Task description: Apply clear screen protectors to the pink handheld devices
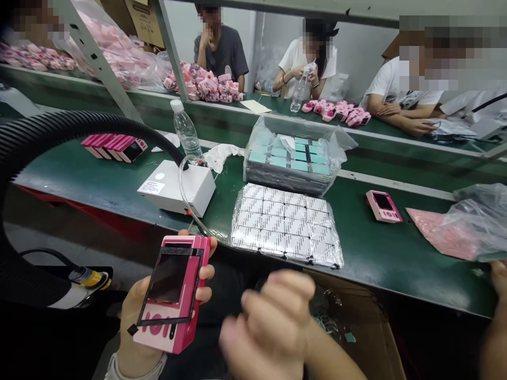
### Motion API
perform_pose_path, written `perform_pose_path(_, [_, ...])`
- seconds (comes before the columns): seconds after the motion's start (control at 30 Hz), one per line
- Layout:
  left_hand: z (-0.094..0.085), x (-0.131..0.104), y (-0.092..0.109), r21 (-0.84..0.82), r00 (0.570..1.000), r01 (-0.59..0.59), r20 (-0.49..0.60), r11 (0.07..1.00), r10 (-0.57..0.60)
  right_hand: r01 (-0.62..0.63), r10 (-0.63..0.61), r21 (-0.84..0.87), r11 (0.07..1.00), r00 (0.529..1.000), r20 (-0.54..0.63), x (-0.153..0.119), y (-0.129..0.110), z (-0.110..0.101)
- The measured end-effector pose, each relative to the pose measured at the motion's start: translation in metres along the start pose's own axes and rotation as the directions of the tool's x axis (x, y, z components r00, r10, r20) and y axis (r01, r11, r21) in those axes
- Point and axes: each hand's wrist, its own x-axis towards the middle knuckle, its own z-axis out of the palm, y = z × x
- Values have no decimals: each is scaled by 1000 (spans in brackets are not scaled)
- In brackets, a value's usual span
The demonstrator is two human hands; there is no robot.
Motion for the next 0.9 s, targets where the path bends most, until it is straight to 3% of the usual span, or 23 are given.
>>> perform_pose_path(0.03, [1,2,2,34,997,-70,-41,997,72,134,-135,-11,991,987,-90,36,20,5])
perform_pose_path(0.1, [3,6,6,105,972,-198,-105,975,208,53,-52,-4,999,971,-233,112,61,31])
perform_pose_path(0.13, [4,7,7,136,957,-245,-124,960,262,-47,44,-34,998,995,-88,145,80,51])
perform_pose_path(0.17, [5,8,8,166,943,-280,-136,946,303,-125,144,-127,984,977,154,174,98,74])
perform_pose_path(0.2, [6,9,9,197,932,-301,-144,933,331,-136,219,-229,964,893,392,196,113,99])
perform_pose_path(0.27, [10,9,9,252,919,-320,-154,914,364,-121,258,-275,954,799,544,220,138,148])
perform_pose_path(0.37, [21,10,10,291,904,-348,-149,891,401,-77,287,-329,941,697,657,225,161,201])
perform_pose_path(0.5, [35,13,15,304,893,-392,-101,868,439,-20,315,-390,920,628,712,215,182,231])
perform_pose_path(0.73, [37,11,24,344,857,-488,12,802,515,8,356,-462,887,625,694,199,198,245])
perform_pose_path(0.9, [59,10,30,345,805,-577,83,741,588,-17,356,-459,888,657,665,194,191,253])
